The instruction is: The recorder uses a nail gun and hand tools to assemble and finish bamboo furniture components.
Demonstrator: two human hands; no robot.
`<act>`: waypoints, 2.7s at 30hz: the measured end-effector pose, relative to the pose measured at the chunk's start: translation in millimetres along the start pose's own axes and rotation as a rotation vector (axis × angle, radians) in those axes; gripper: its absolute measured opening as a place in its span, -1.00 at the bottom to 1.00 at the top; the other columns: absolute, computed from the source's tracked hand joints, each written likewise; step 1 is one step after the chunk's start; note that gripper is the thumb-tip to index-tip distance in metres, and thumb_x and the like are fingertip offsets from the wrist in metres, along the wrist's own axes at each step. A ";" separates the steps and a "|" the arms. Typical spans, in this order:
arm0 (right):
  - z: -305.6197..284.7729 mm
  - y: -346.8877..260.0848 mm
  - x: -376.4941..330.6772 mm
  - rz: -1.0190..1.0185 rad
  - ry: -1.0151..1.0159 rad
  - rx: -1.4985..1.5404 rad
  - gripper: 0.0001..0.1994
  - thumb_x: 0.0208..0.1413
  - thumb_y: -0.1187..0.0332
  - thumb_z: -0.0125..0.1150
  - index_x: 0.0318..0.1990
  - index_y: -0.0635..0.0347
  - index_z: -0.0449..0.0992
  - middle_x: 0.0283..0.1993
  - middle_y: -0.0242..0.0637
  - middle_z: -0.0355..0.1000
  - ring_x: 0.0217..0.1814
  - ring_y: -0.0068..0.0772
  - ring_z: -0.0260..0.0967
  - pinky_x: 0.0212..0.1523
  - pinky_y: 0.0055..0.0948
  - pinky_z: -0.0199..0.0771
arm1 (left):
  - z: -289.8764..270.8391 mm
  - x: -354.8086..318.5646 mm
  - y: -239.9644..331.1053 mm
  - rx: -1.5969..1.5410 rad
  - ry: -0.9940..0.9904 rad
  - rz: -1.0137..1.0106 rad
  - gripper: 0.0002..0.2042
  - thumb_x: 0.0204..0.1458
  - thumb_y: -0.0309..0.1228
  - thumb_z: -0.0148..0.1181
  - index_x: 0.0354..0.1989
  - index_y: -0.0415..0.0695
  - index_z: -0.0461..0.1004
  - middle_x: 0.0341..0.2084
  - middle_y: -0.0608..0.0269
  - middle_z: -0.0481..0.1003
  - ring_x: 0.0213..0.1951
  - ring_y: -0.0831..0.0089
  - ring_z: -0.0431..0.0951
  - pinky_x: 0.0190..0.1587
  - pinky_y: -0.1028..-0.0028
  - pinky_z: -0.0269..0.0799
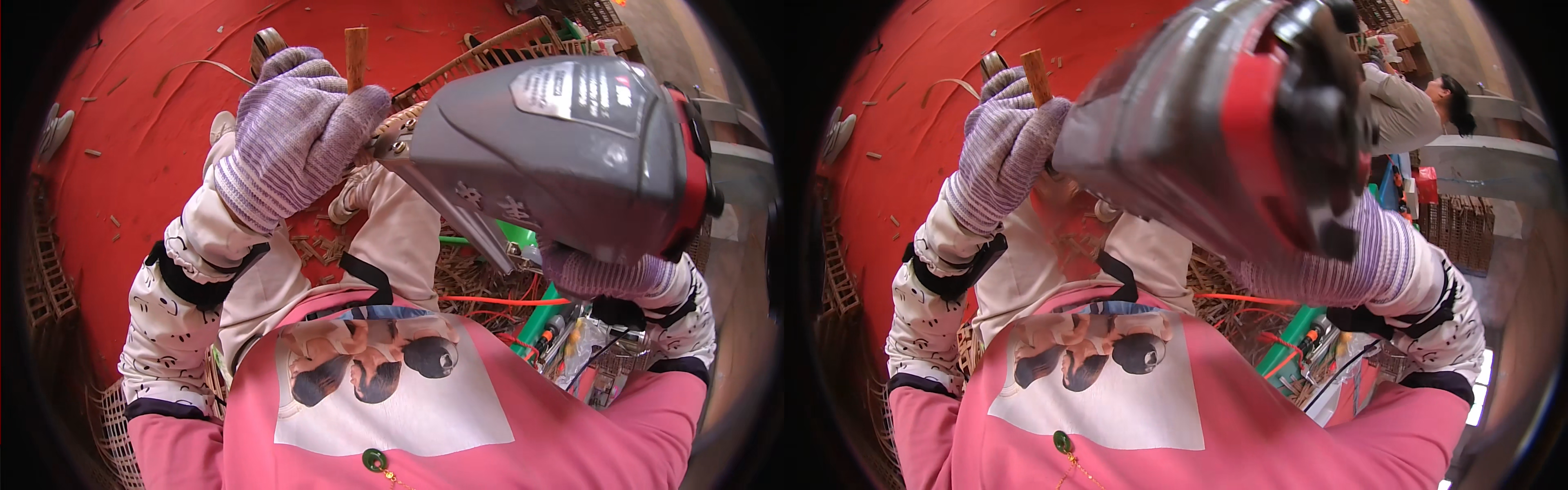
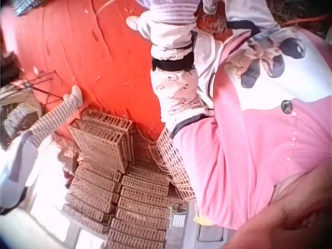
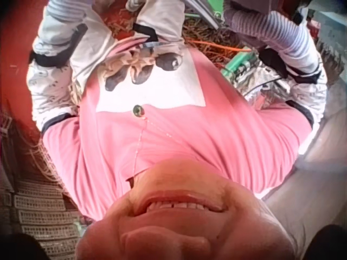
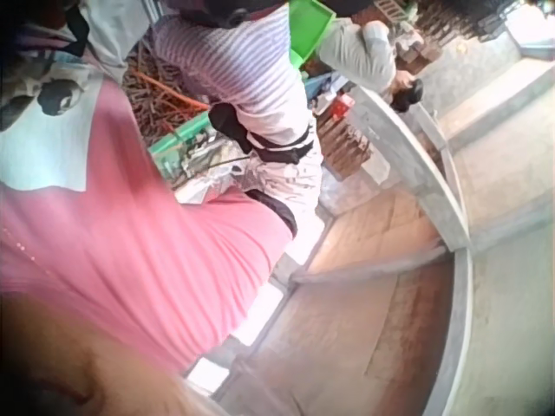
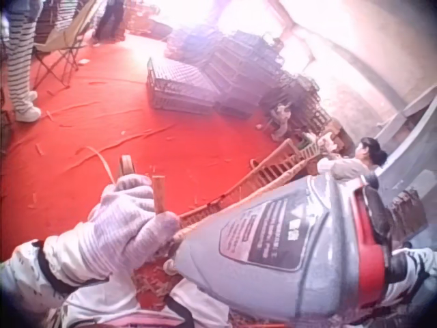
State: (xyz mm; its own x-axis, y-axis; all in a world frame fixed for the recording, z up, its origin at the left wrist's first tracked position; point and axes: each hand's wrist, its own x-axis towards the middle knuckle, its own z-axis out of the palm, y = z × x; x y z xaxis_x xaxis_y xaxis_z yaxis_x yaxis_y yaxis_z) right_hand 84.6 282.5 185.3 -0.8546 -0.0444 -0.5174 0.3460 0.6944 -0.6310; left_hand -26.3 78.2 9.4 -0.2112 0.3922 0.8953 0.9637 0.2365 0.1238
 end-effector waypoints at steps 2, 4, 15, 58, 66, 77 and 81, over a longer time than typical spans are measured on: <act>-1.2 -9.0 -2.2 0.012 0.001 -0.032 -0.79 -0.21 0.49 0.21 -0.34 0.32 0.41 -0.58 -0.37 0.34 -0.58 -0.54 0.33 -0.56 -0.57 0.31 | -1.1 1.3 0.2 0.017 0.067 -0.010 -0.92 -0.08 -0.44 0.09 -0.43 -0.14 0.47 -0.66 0.24 0.44 -0.54 0.25 0.45 -0.32 0.31 0.32; -1.4 -12.0 -1.5 0.011 -0.014 -0.053 -0.80 -0.22 0.49 0.21 -0.36 0.31 0.42 -0.59 -0.37 0.34 -0.58 -0.54 0.34 -0.55 -0.57 0.32 | -4.4 1.2 0.1 -0.027 0.046 -0.063 -0.92 -0.06 -0.44 0.07 -0.45 -0.14 0.47 -0.66 0.25 0.45 -0.53 0.25 0.45 -0.29 0.30 0.32; 17.5 45.1 -6.9 -0.061 0.069 0.211 -0.85 -0.28 0.48 0.21 -0.47 0.31 0.44 -0.62 -0.36 0.33 -0.57 -0.51 0.36 -0.54 -0.55 0.35 | -18.8 -0.8 4.4 -0.120 -0.131 -0.241 -0.83 0.01 -0.44 -0.01 -0.58 -0.16 0.44 -0.65 0.24 0.46 -0.48 0.25 0.45 -0.22 0.30 0.29; 121.6 441.5 -259.5 1.356 1.581 -0.211 -0.54 -0.13 0.18 0.16 0.00 0.07 0.38 0.04 -0.09 0.33 0.11 -0.10 0.26 0.11 -0.26 0.26 | -24.1 22.3 34.3 0.183 -0.484 0.287 -0.57 -0.12 -0.18 0.24 -0.20 -0.33 0.49 -0.69 0.03 0.39 -0.60 0.12 0.37 -0.49 0.21 0.24; 112.8 401.1 -341.9 1.642 0.919 0.181 -0.33 -0.24 -0.17 0.17 -0.19 0.33 0.51 -0.14 -0.02 0.46 -0.04 -0.19 0.40 -0.01 -0.33 0.34 | -27.6 50.4 45.0 0.141 -0.611 0.127 -0.57 -0.10 -0.20 0.22 -0.18 -0.36 0.47 -0.62 -0.01 0.43 -0.52 0.11 0.38 -0.34 0.21 0.25; 227.2 371.8 -358.2 1.884 0.326 0.165 -0.22 -0.28 0.23 0.32 0.14 0.32 0.09 0.06 -0.05 0.31 0.00 -0.26 0.35 -0.06 -0.31 0.38 | -16.5 21.4 40.5 -0.069 -0.460 0.004 -0.54 -0.33 -0.41 0.23 -0.13 -0.17 0.38 -0.50 0.30 0.35 -0.37 0.28 0.41 -0.04 0.17 0.26; 207.2 374.2 -334.0 1.890 0.406 0.147 -0.05 -0.37 0.33 0.40 0.23 0.38 -0.05 0.13 -0.03 0.27 0.04 -0.23 0.33 -0.01 -0.29 0.35 | -35.5 7.9 36.4 0.000 -0.401 -0.057 -0.51 -0.34 -0.38 0.27 -0.11 -0.13 0.35 -0.47 0.33 0.35 -0.37 0.31 0.42 0.02 0.16 0.22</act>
State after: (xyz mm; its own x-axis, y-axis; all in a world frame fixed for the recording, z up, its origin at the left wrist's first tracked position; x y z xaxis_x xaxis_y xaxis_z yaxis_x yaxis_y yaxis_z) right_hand 579.7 408.4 2.2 0.5865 0.7302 -0.3505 0.7897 -0.4194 0.4476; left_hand 12.9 58.4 36.2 -0.3114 0.6942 0.6490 0.9486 0.2681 0.1684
